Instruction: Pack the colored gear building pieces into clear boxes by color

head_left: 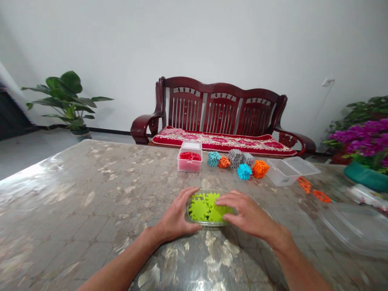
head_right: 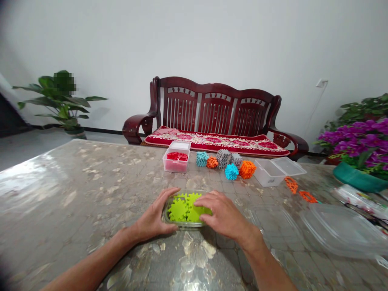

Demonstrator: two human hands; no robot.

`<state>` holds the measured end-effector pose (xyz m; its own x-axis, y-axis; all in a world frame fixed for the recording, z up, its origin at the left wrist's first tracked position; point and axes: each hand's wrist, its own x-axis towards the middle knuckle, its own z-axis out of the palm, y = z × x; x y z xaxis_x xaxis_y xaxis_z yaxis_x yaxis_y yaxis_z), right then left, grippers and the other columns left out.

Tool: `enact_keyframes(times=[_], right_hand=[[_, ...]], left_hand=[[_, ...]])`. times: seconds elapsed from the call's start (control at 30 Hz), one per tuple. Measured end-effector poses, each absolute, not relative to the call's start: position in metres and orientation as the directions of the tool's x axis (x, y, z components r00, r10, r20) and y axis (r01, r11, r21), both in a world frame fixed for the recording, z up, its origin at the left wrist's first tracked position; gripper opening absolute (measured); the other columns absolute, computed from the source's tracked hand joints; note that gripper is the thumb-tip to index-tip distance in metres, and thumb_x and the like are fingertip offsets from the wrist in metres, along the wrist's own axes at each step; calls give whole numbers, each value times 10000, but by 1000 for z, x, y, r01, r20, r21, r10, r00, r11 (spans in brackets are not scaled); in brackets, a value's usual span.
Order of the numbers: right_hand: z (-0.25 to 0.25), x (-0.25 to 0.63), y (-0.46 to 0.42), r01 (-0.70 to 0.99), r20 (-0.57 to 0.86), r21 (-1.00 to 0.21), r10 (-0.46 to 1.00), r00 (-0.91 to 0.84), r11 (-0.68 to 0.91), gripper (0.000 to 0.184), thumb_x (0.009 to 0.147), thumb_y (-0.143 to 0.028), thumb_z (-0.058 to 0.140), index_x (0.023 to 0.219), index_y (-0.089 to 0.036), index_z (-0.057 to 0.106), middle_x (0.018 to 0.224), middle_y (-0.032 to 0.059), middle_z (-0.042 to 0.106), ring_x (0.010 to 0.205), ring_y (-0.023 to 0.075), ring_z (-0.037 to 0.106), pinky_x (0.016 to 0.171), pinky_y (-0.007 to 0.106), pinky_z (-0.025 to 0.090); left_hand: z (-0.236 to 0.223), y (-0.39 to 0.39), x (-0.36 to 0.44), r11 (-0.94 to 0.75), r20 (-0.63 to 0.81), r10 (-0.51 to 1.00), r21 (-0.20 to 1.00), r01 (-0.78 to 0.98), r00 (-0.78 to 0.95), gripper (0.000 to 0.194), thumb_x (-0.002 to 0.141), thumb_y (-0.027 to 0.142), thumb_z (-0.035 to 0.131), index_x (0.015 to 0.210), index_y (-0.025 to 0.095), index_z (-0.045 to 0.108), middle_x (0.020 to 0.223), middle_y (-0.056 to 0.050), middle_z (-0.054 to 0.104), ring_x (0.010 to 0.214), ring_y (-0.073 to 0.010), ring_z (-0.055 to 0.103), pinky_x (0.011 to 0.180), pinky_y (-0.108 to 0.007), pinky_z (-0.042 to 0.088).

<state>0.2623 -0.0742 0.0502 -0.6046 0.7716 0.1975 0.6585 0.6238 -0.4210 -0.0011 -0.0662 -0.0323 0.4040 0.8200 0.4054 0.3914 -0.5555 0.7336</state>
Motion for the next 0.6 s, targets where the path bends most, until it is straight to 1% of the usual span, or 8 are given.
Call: enact_keyframes(times=[0.17,0.37,0.53,0.6], right_hand=[[50,261,-75,637,217,-392,740,-637,664,274,858,-151,660,1082,-268,766,1134,19,754,1077,215,612,996,406,467],[45,257,-76,642,216,-363,732,-647,675,290,856,-131,659,1074,-288,769,1154,-2,746,1101,221,564,992,410,458],[46,256,-74,655,276,-341,738,-616,674,323,873,-99,620,1114,-267,755,1149,9,746,1074,217,565,985,409,463],[45,256,-73,673,287,-317,744,-603,668,299,895,-117,613,1109,-266,759,1146,16,747,1073,226,562,984,419,461]], left_hand=[[-31,-66,-1,-559,406,818,729,396,407,937,623,246,823,1453,227,388,1457,-120,454,1377,-327,429,1180,-483,342],[-31,-67,0,-555,410,821,736,388,397,949,615,246,823,1455,228,380,1449,-120,459,1362,-329,446,1169,-486,357],[-30,-67,1,-552,408,822,741,382,397,948,616,250,823,1454,224,381,1437,-120,468,1347,-328,461,1162,-483,367],[-30,-67,1,-550,405,824,743,382,397,949,615,244,823,1455,222,382,1433,-118,471,1341,-322,467,1159,-474,373]])
